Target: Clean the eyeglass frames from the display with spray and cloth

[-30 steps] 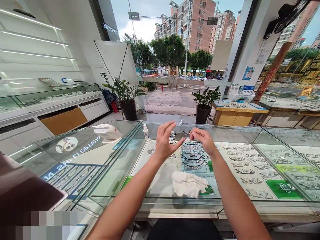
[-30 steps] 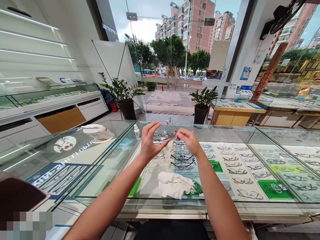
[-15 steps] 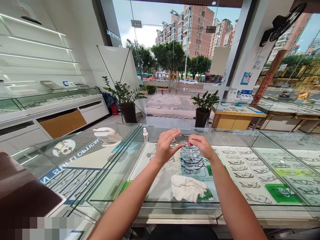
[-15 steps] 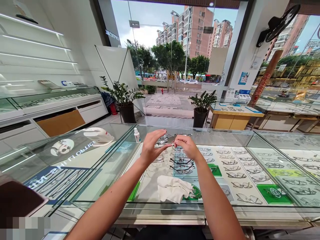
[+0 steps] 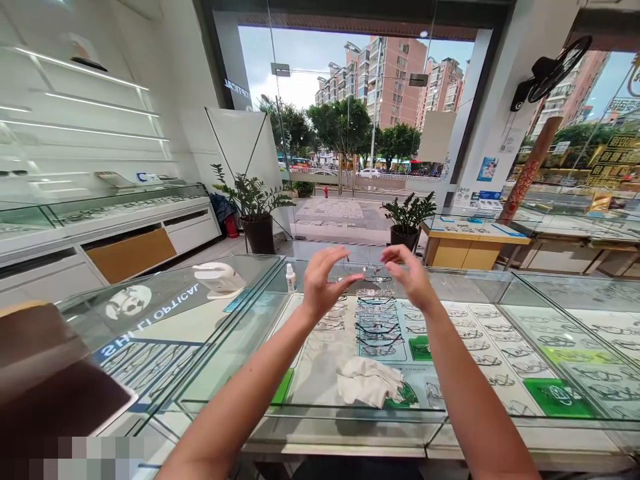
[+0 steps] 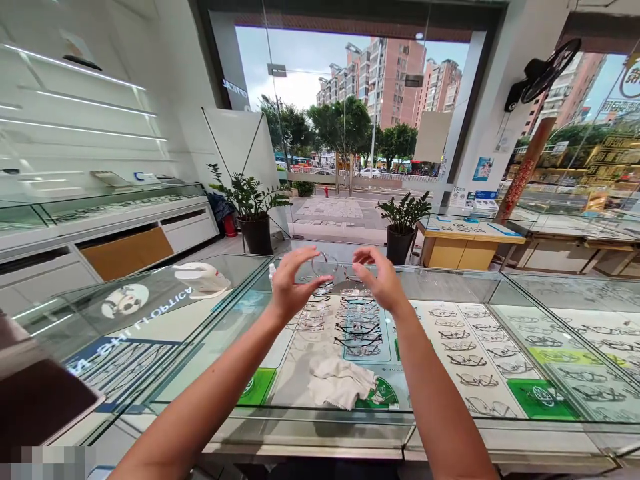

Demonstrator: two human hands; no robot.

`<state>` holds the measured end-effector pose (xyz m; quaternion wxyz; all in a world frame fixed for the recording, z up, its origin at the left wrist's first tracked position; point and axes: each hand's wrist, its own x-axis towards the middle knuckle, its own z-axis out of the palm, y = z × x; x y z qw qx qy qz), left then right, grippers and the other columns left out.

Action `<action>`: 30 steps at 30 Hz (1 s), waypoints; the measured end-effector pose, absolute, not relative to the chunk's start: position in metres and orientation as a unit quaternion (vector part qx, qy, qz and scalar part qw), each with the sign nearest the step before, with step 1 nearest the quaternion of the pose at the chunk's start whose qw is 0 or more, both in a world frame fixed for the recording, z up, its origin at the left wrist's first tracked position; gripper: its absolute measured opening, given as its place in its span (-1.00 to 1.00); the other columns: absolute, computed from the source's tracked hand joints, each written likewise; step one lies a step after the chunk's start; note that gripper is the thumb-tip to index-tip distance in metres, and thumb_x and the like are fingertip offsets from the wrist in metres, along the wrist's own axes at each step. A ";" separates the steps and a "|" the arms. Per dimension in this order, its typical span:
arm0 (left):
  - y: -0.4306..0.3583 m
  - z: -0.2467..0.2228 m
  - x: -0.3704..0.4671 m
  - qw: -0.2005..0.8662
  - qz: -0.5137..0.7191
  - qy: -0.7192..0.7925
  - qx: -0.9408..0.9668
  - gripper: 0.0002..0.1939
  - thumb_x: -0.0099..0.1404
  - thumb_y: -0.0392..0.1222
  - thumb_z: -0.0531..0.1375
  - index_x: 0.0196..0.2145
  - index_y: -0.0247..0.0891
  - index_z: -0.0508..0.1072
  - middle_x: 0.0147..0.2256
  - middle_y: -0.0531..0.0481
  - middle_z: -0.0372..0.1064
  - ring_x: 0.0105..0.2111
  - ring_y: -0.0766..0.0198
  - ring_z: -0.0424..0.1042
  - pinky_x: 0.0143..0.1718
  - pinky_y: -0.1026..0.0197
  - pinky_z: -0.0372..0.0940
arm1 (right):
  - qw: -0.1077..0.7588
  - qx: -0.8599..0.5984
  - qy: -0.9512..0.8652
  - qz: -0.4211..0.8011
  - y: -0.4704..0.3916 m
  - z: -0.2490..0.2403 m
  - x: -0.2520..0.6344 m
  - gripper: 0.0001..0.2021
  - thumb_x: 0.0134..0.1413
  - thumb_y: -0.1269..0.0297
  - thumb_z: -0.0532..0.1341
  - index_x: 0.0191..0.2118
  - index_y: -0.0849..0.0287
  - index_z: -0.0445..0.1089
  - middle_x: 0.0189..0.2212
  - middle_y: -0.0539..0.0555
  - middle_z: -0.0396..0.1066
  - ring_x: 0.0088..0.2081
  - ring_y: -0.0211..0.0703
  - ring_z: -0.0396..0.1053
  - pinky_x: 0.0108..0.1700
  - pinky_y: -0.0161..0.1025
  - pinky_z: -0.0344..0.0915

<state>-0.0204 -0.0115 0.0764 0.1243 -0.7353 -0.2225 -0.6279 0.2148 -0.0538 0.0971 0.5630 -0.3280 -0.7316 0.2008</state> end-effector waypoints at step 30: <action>-0.035 0.153 -0.017 0.081 -0.691 -0.253 -0.673 -0.47 0.17 0.13 0.48 -0.02 -0.17 0.51 -0.17 -0.05 0.55 -0.18 0.19 0.52 -0.14 0.11 0.37 | 0.576 -0.400 -0.712 -0.038 -0.075 0.148 0.209 -0.57 0.34 0.04 0.28 0.26 -0.18 0.32 0.00 0.08 0.54 -0.02 0.11 0.48 0.16 0.20 0.32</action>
